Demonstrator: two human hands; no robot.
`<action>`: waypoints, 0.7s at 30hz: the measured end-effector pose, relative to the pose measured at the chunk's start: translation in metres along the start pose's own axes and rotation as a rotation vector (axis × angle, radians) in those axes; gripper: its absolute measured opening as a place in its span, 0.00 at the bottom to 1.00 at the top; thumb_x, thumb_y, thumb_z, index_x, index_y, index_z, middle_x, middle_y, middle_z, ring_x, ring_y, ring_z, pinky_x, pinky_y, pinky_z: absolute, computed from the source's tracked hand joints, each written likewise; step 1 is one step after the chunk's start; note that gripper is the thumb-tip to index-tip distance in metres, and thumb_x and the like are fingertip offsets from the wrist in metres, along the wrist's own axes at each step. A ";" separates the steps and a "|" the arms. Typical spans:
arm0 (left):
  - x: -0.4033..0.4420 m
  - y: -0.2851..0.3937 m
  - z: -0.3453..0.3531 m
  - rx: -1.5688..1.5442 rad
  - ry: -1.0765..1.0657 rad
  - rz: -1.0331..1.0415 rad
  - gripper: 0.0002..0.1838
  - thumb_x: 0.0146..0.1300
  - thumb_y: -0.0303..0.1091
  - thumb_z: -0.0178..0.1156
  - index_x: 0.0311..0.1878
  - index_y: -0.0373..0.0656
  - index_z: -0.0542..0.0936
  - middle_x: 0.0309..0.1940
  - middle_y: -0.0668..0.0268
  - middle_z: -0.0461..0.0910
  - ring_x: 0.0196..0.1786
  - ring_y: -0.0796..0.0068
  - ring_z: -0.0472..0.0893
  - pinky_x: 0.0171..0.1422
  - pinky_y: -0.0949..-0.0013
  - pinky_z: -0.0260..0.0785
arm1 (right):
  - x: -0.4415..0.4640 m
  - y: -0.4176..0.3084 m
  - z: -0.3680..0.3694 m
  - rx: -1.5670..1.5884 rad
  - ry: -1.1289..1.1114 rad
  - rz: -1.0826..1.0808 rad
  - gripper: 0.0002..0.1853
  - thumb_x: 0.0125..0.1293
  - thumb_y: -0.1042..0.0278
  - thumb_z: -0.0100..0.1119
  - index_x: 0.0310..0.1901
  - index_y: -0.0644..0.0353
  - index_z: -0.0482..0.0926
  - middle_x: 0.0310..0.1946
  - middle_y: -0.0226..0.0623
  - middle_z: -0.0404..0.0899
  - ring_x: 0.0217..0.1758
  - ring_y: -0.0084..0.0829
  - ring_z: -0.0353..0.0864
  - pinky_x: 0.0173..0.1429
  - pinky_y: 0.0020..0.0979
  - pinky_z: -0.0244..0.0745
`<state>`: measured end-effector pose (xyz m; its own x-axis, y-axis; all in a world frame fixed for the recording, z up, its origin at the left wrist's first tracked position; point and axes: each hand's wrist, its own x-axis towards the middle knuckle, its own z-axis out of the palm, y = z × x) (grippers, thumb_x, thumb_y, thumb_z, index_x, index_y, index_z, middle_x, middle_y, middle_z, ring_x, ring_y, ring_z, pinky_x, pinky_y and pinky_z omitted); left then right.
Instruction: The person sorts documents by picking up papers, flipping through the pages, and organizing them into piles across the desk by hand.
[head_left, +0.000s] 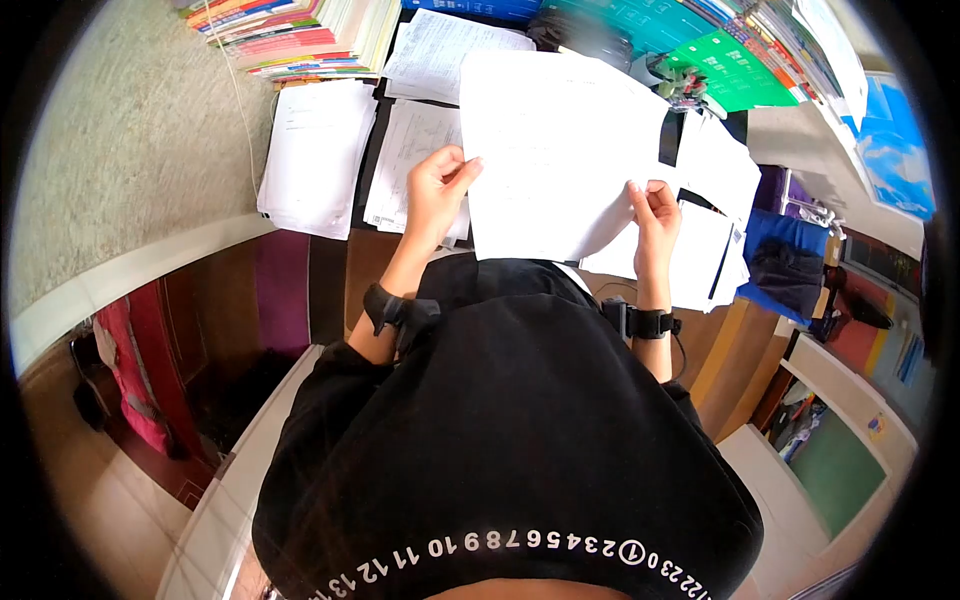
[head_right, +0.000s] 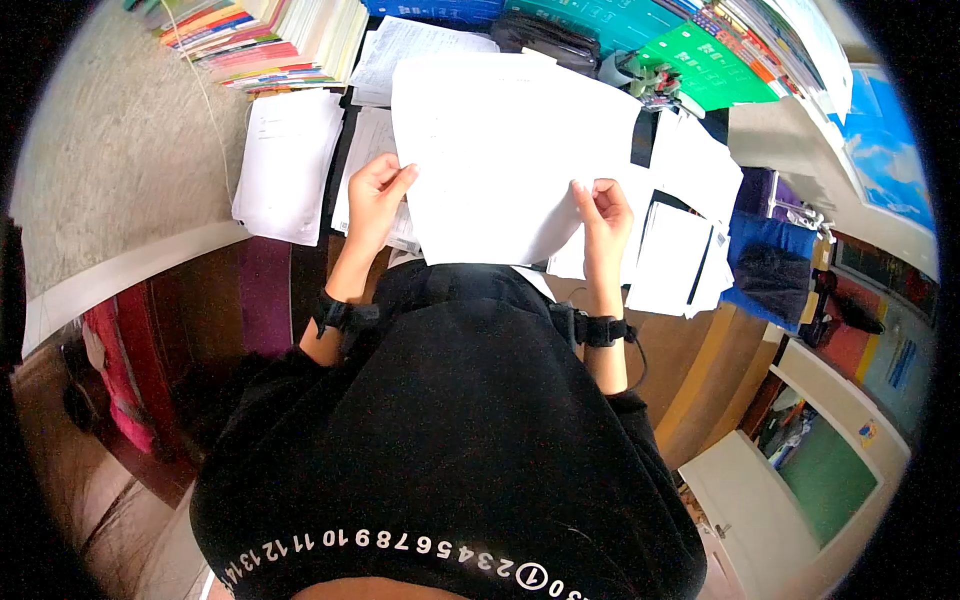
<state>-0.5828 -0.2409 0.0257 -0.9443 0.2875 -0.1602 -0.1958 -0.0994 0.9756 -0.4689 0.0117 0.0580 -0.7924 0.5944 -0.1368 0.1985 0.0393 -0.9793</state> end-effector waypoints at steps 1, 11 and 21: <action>0.000 0.000 0.003 -0.033 0.007 -0.018 0.09 0.60 0.25 0.61 0.27 0.36 0.71 0.21 0.75 0.74 0.25 0.91 0.67 0.28 0.83 0.57 | 0.000 0.001 -0.002 0.005 0.019 -0.008 0.06 0.62 0.70 0.62 0.30 0.58 0.74 0.22 0.19 0.71 0.25 0.09 0.62 0.29 0.14 0.53; -0.002 0.000 0.023 0.111 -0.006 0.011 0.10 0.59 0.25 0.62 0.25 0.38 0.71 0.20 0.75 0.74 0.25 0.92 0.68 0.27 0.83 0.57 | -0.003 0.021 -0.023 -0.007 0.093 -0.013 0.07 0.61 0.71 0.63 0.28 0.60 0.74 0.20 0.19 0.71 0.23 0.08 0.61 0.27 0.14 0.53; -0.010 0.000 0.044 0.221 -0.048 0.019 0.09 0.59 0.25 0.62 0.27 0.36 0.73 0.22 0.71 0.77 0.26 0.90 0.71 0.28 0.83 0.60 | -0.013 0.026 -0.040 0.037 0.159 -0.025 0.08 0.60 0.73 0.64 0.28 0.61 0.74 0.21 0.18 0.71 0.23 0.08 0.62 0.27 0.13 0.52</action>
<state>-0.5617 -0.2019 0.0343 -0.9324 0.3335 -0.1395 -0.1105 0.1045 0.9884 -0.4301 0.0371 0.0406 -0.6950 0.7134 -0.0902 0.1562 0.0272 -0.9874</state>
